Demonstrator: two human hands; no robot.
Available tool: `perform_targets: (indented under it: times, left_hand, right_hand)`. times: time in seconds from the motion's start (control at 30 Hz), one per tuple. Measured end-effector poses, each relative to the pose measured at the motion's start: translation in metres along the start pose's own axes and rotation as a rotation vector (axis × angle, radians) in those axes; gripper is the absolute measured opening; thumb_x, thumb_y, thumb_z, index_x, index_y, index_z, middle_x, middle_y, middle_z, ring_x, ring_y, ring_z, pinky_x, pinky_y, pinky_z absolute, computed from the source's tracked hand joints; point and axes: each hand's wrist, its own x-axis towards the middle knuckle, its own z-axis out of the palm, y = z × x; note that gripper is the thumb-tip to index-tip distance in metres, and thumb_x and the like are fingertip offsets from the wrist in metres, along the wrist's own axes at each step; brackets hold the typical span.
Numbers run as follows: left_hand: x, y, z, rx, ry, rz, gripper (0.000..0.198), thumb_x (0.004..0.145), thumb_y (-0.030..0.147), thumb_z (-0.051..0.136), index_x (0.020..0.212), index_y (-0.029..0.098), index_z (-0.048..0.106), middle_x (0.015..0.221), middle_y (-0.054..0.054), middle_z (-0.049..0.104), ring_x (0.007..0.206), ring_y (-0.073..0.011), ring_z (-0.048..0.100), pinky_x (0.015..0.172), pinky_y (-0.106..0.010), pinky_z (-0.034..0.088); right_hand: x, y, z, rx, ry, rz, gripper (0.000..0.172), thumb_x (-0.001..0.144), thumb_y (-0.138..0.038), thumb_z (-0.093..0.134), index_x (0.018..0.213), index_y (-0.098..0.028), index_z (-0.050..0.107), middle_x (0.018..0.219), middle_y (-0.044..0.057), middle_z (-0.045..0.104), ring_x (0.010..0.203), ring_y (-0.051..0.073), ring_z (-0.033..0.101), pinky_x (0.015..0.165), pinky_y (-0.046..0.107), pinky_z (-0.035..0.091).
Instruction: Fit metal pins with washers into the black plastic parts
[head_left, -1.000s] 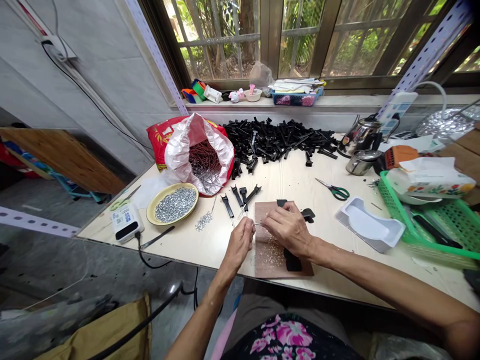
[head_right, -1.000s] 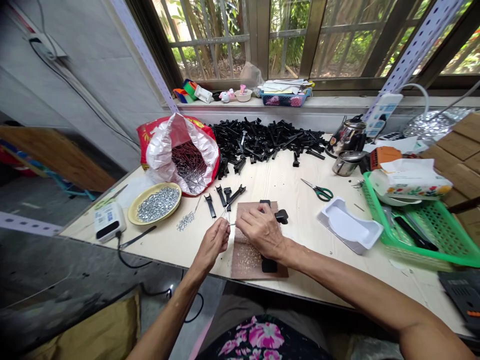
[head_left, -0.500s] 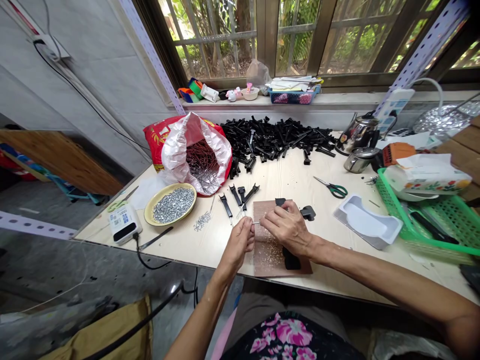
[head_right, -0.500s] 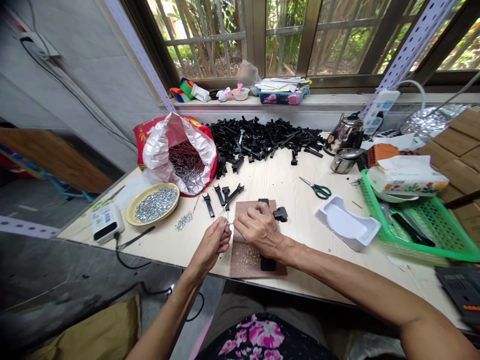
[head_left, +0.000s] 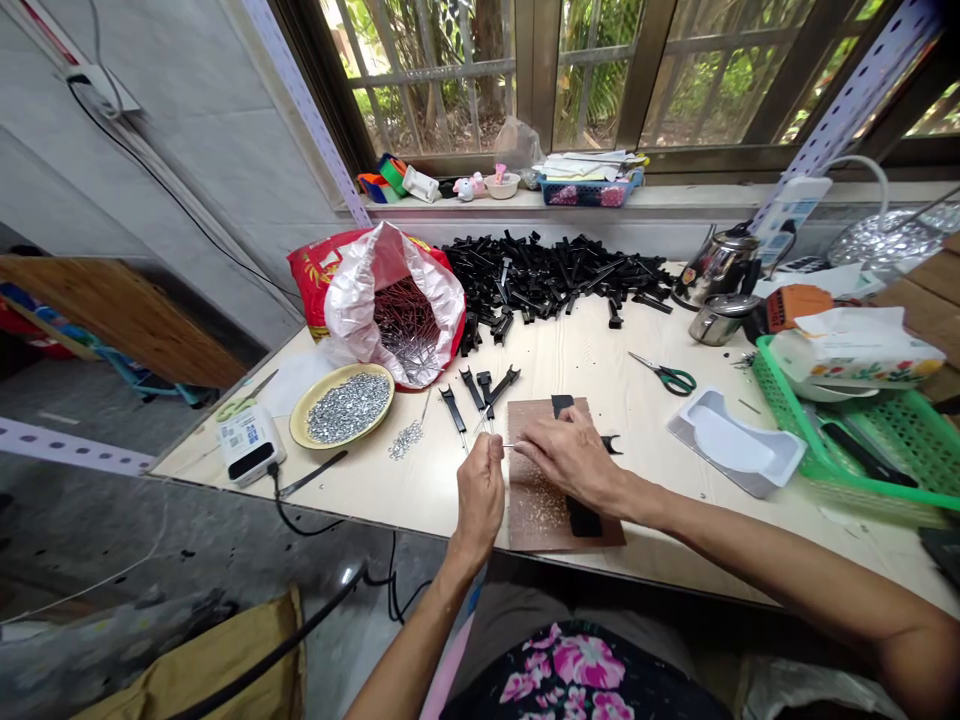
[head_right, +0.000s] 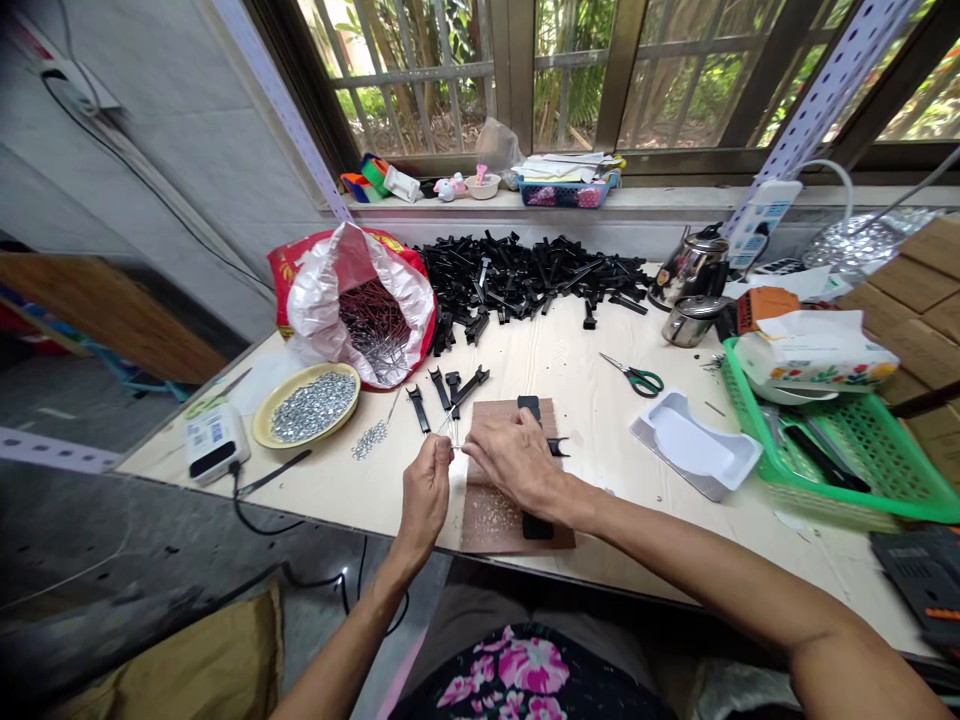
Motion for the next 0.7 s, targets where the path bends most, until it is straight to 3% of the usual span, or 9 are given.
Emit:
perform_targets:
  times: [0.1,0.27,0.33,0.53,0.7]
  left_hand:
    - [0.0001,-0.0014,-0.0008,0.006,-0.045,0.002,0.037,0.089,0.049,0.040,0.065,0.020,0.042,0.061,0.003,0.038,0.059,-0.0120,0.036,0.057,-0.023,0.029]
    - [0.0067,-0.0076,0.0042,-0.369,-0.260,-0.327,0.040,0.082,0.059,0.044,0.069,0.022,0.036,0.057,0.008,0.027,0.046,-0.0082,0.019,0.043,-0.021,0.016]
    - [0.0079,-0.0088,0.0059,-0.430,-0.281,-0.381,0.041,0.080,0.060,0.046,0.070,0.022,0.035,0.057,0.008,0.024,0.045,-0.0075,0.016,0.042,-0.020,0.013]
    - [0.0041,-0.0054,0.0034,-0.066,-0.118,-0.051,0.039,0.088,0.051,0.040,0.064,0.020,0.039,0.061,0.004,0.035,0.058,-0.0111,0.034,0.054,-0.023,0.027]
    - [0.0069,-0.0067,-0.0003,0.039,-0.143,-0.016,0.037,0.090,0.048,0.036,0.065,0.020,0.038,0.061,0.004,0.035,0.060,-0.0118,0.034,0.057,-0.024,0.027]
  right_hand:
    - [0.0001,0.0035,-0.0024,0.111,-0.100,0.025,0.031,0.097,-0.031,0.042,0.073,-0.018,0.056,0.062,-0.005,0.056,0.054,0.009,0.043,0.063,0.027,0.026]
    - [-0.0046,0.0040,-0.0017,-0.249,0.114,-0.177,0.026,0.095,-0.014,0.039,0.078,-0.019,0.058,0.074,0.000,0.060,0.070,0.014,0.046,0.084,0.037,0.025]
    - [-0.0061,0.0045,0.0003,-0.306,0.131,-0.226,0.027,0.094,-0.012,0.039,0.078,-0.019,0.058,0.072,0.000,0.059,0.071,0.014,0.045,0.087,0.039,0.023]
    - [-0.0070,0.0053,0.0025,-0.138,0.048,-0.075,0.025,0.096,-0.027,0.042,0.078,-0.018,0.057,0.069,0.000,0.059,0.066,0.013,0.045,0.085,0.035,0.023]
    - [-0.0079,0.0039,0.0022,-0.051,0.022,-0.029,0.020,0.096,-0.028,0.043,0.086,-0.018,0.058,0.074,0.000,0.062,0.067,0.012,0.049,0.082,0.033,0.024]
